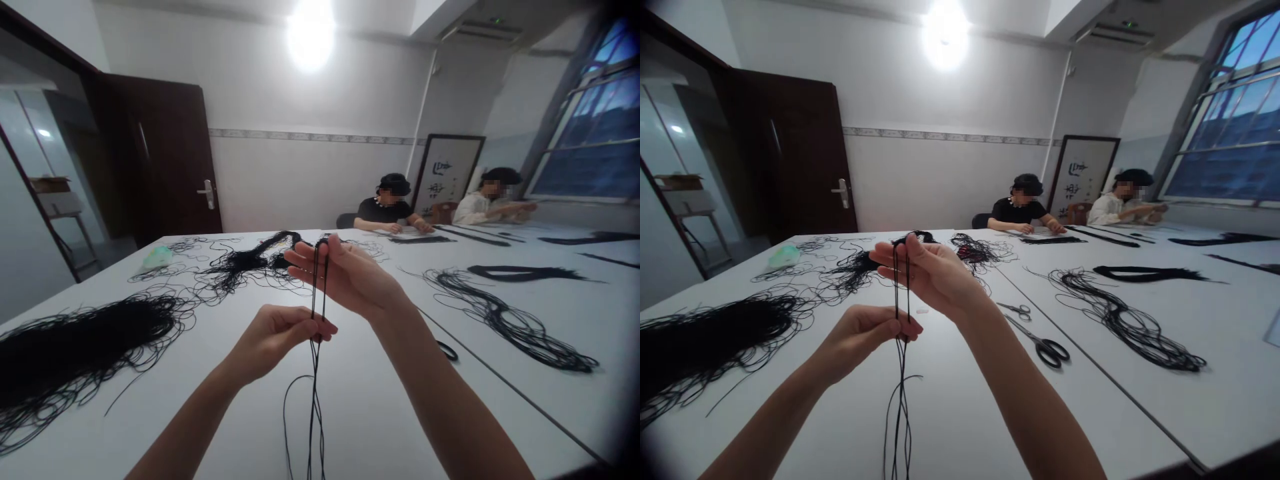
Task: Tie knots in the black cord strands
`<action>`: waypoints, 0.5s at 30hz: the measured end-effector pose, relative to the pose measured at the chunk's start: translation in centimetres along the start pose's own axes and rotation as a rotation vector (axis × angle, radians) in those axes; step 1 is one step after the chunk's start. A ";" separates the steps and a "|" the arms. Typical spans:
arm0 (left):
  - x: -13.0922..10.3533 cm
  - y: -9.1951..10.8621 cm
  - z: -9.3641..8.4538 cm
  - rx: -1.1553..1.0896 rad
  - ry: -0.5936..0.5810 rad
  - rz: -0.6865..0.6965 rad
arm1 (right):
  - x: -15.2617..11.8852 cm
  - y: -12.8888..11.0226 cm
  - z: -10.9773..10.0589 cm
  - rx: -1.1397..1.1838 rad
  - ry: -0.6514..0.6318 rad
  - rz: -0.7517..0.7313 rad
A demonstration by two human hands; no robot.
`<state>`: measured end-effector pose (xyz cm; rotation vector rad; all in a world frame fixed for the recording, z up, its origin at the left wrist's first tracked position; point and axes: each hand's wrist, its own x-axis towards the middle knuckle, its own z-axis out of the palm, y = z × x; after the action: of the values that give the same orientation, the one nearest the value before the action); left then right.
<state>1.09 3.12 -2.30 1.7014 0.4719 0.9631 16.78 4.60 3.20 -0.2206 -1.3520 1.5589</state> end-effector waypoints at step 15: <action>-0.2 -0.8 0.1 0.044 -0.021 0.032 | 2.1 -0.5 1.6 0.134 0.118 0.028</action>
<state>1.18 3.23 -3.14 1.7617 0.4562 0.9639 14.96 5.07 5.11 -0.2461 -1.1530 1.6271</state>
